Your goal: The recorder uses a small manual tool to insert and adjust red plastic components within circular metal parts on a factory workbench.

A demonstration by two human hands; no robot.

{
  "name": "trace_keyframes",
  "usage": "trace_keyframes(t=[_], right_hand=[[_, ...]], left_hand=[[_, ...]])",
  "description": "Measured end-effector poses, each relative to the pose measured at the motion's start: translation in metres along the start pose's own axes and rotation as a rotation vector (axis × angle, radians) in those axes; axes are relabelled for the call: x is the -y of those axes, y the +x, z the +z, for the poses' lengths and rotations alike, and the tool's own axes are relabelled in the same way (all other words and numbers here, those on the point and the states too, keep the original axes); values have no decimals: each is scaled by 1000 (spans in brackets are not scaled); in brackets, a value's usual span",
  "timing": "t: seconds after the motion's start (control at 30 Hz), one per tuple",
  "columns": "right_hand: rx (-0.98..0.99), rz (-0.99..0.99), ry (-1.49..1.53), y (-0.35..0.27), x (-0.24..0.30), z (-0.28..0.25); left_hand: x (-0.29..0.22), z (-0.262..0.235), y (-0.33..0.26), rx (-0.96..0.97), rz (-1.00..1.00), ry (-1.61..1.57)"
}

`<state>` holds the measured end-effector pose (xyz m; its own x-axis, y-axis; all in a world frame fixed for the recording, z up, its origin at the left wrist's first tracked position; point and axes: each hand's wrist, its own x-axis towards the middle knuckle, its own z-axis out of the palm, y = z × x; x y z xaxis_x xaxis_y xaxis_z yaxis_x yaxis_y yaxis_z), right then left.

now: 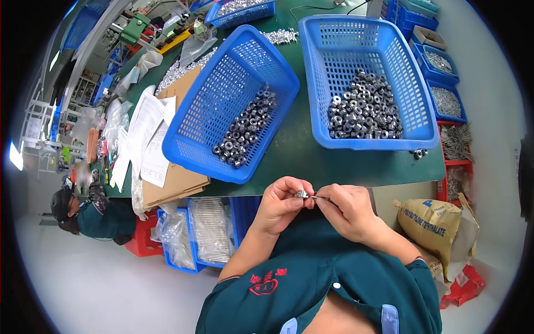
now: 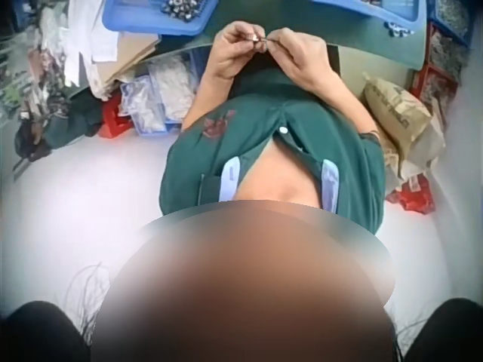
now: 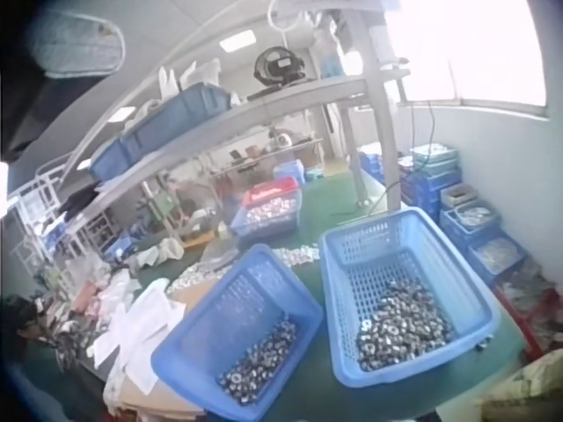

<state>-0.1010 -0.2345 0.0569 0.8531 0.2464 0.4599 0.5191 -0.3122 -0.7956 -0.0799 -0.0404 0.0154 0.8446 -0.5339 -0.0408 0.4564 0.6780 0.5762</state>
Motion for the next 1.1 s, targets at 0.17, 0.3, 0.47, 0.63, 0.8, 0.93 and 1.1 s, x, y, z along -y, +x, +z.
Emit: trace_keyframes(t=[0.17,0.3,0.47,0.63,0.8,0.93,1.1], right_hand=[[19,-39,-70,-2,2,-2],[144,-35,-273,-5,6,-4],[243,634,382,-6,6,-6],[204,829,698,-19,-9,-1],[135,572,240,-13,6,-3],[55,227,-90,-14,0,5],[49,-85,-499,-9,0,-2]], left_hand=[[-1,5,-4,-20,12,171],[-7,7,-8,-10,42,389],[-13,8,-9,18,91,599],[-17,19,-9,-37,128,844],[-20,33,-6,-128,292,1320],[-16,42,-4,-98,332,1403],[-15,52,4,-12,468,1697]])
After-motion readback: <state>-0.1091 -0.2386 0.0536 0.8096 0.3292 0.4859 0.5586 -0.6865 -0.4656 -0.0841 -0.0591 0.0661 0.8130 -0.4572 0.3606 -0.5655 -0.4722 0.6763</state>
